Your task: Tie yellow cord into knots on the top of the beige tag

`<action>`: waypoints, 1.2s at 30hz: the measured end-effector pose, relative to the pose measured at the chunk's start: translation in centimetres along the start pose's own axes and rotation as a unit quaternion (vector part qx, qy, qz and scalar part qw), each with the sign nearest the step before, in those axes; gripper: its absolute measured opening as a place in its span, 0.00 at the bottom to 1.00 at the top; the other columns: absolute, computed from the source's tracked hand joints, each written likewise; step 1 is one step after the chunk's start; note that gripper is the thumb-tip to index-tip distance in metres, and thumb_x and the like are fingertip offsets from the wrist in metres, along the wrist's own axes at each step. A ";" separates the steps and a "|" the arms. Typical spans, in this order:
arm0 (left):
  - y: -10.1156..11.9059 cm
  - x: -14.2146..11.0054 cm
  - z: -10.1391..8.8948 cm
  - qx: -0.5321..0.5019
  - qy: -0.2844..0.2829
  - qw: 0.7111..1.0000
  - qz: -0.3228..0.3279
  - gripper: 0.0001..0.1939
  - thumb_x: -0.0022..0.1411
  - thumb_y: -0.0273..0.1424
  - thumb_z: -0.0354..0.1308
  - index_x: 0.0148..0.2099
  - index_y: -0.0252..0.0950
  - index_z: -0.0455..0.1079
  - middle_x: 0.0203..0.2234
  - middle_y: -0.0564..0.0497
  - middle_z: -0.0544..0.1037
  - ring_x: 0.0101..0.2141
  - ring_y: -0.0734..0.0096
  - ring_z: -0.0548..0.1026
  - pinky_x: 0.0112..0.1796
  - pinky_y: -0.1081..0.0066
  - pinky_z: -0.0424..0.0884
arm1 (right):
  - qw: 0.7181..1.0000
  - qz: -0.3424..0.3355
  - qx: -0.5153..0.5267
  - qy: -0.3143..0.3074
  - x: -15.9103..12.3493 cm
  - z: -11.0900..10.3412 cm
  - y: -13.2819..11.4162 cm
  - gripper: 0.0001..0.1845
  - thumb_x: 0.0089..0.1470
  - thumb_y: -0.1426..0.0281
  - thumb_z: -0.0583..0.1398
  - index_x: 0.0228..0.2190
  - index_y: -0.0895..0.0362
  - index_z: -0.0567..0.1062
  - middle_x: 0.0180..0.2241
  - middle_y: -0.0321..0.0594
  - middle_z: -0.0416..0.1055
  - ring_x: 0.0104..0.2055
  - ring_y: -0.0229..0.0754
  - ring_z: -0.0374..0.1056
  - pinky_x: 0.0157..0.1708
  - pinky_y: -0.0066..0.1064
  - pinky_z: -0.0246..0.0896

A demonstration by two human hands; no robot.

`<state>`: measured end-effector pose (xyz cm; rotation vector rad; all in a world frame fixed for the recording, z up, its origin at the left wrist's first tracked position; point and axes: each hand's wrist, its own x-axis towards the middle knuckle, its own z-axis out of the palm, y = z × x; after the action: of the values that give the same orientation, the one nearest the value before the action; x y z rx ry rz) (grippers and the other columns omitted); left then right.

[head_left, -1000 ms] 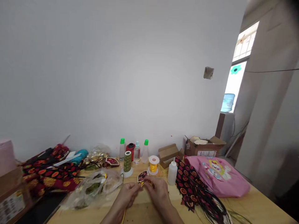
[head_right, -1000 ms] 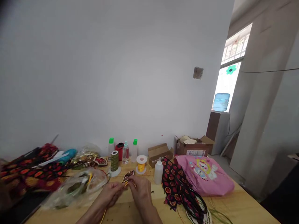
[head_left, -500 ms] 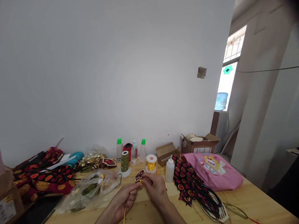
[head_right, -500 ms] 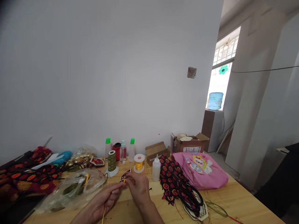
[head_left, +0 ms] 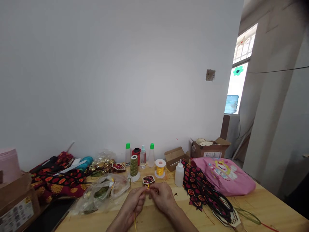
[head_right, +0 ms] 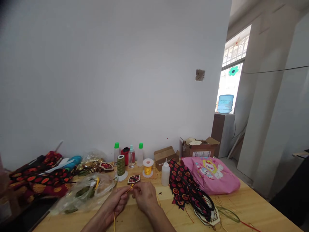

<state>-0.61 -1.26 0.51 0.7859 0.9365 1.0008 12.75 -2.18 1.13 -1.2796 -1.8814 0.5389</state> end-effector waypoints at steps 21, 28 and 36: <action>0.6 0.1 0.4 -0.022 0.042 0.998 -0.040 0.17 0.37 0.40 0.58 0.19 0.34 0.55 0.06 0.66 0.49 0.08 0.91 0.42 0.11 0.85 0.34 | 0.985 -0.006 0.172 0.016 0.8 1.7 1.1 0.13 0.46 0.73 0.50 0.27 0.57 0.74 0.18 0.35 0.68 0.21 0.35 0.62 0.19 0.20 0.52; 0.7 0.1 0.6 -0.021 0.005 0.998 -0.058 0.16 0.38 0.35 0.60 0.18 0.35 0.54 0.06 0.67 0.47 0.08 0.91 0.41 0.10 0.84 0.33 | 0.997 0.002 0.062 0.040 0.7 1.0 1.2 0.13 0.43 0.74 0.51 0.17 0.58 0.73 0.13 0.32 0.63 0.17 0.31 0.56 0.17 0.20 0.44; 0.9 0.1 0.1 -0.052 0.006 0.996 -0.071 0.14 0.39 0.32 0.59 0.18 0.34 0.55 0.06 0.66 0.49 0.08 0.91 0.42 0.10 0.85 0.33 | 0.991 0.021 0.130 0.031 1.0 1.5 1.1 0.11 0.42 0.70 0.53 0.17 0.58 0.74 0.14 0.31 0.64 0.18 0.31 0.55 0.17 0.20 0.44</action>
<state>-0.83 -0.85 1.25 0.6175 0.9295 0.9229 12.03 -0.68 -0.21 -1.1534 -1.6744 0.7329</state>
